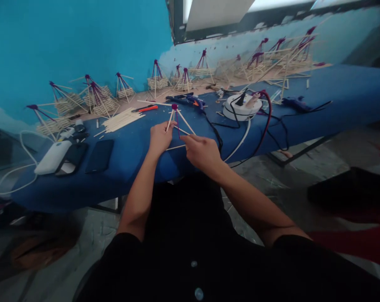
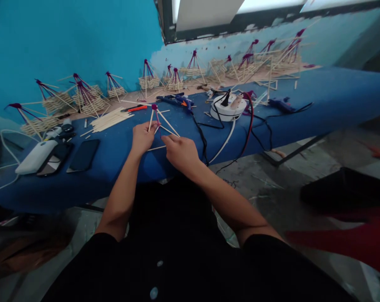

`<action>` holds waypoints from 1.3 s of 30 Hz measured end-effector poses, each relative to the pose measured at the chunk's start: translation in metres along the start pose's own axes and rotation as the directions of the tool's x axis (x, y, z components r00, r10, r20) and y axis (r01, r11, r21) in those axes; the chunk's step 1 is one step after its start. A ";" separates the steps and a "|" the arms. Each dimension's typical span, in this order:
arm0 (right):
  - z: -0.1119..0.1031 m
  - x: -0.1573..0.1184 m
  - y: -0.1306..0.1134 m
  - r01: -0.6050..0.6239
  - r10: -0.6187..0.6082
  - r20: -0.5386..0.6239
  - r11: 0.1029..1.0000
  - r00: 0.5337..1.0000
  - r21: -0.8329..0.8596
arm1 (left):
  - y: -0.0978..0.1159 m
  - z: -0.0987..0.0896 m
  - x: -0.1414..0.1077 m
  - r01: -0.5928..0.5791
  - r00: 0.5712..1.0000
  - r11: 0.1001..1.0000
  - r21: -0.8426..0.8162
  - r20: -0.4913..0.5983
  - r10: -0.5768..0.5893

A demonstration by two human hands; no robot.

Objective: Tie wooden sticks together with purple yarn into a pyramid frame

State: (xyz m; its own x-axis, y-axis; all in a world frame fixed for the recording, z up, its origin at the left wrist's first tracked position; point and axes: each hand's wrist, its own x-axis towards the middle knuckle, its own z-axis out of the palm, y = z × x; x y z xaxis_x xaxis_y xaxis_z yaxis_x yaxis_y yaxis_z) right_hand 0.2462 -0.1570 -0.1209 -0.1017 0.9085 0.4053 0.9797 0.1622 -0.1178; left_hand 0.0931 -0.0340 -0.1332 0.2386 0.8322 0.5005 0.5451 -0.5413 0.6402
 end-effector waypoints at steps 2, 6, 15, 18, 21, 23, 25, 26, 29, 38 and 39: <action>0.008 0.000 -0.002 0.027 -0.027 0.017 0.999 0.999 -0.039 | 0.000 0.000 0.001 0.012 1.000 1.000 -0.005 0.000 -0.012; 0.018 0.003 0.000 0.047 -0.048 -0.002 0.996 0.999 -0.078 | -0.001 0.001 0.001 0.013 1.000 1.000 -0.026 0.022 -0.013; 0.017 0.011 0.003 -0.003 0.009 0.045 0.994 0.999 -0.113 | -0.010 0.006 0.005 -0.004 0.999 0.984 -0.178 0.037 0.011; 0.015 0.016 -0.001 -0.015 0.022 0.062 0.994 0.998 -0.112 | -0.010 0.005 0.005 0.044 0.995 0.974 -0.223 0.095 -0.024; 0.014 0.020 -0.004 -0.019 0.030 0.095 0.994 0.995 -0.109 | -0.007 0.004 0.003 0.049 0.992 0.967 -0.249 0.129 -0.017; 0.014 0.022 -0.005 -0.027 0.038 0.109 0.994 0.993 -0.103 | -0.005 0.003 0.002 0.041 0.990 0.964 -0.264 0.138 -0.004; 0.015 0.023 -0.005 -0.034 0.045 0.112 0.995 0.993 -0.098 | -0.003 0.004 0.002 0.049 0.992 0.959 -0.279 0.127 -0.013; 0.015 0.023 -0.005 -0.036 0.046 0.111 0.995 0.993 -0.097 | -0.003 0.005 0.002 0.049 0.994 0.956 -0.289 0.111 -0.017; 0.016 0.022 -0.003 -0.029 0.040 0.112 0.995 0.993 -0.099 | -0.003 0.007 0.003 0.013 0.998 0.951 -0.308 0.057 0.005; 0.016 0.016 0.008 -0.029 0.029 0.045 1.000 0.999 -0.010 | -0.003 0.006 0.001 -0.033 0.999 0.982 -0.186 -0.009 0.032; 0.018 0.015 0.013 -0.018 0.020 -0.031 0.998 0.999 0.056 | -0.002 0.006 0.000 -0.035 0.999 0.983 -0.181 -0.010 0.033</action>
State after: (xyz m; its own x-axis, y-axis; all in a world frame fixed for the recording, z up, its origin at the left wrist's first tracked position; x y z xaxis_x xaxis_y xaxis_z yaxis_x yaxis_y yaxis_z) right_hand 0.2544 -0.1342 -0.1324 -0.0771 0.8993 0.4304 0.9702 0.1672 -0.1756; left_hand 0.0967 -0.0318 -0.1379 0.2486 0.8125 0.5273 0.3817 -0.5825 0.7176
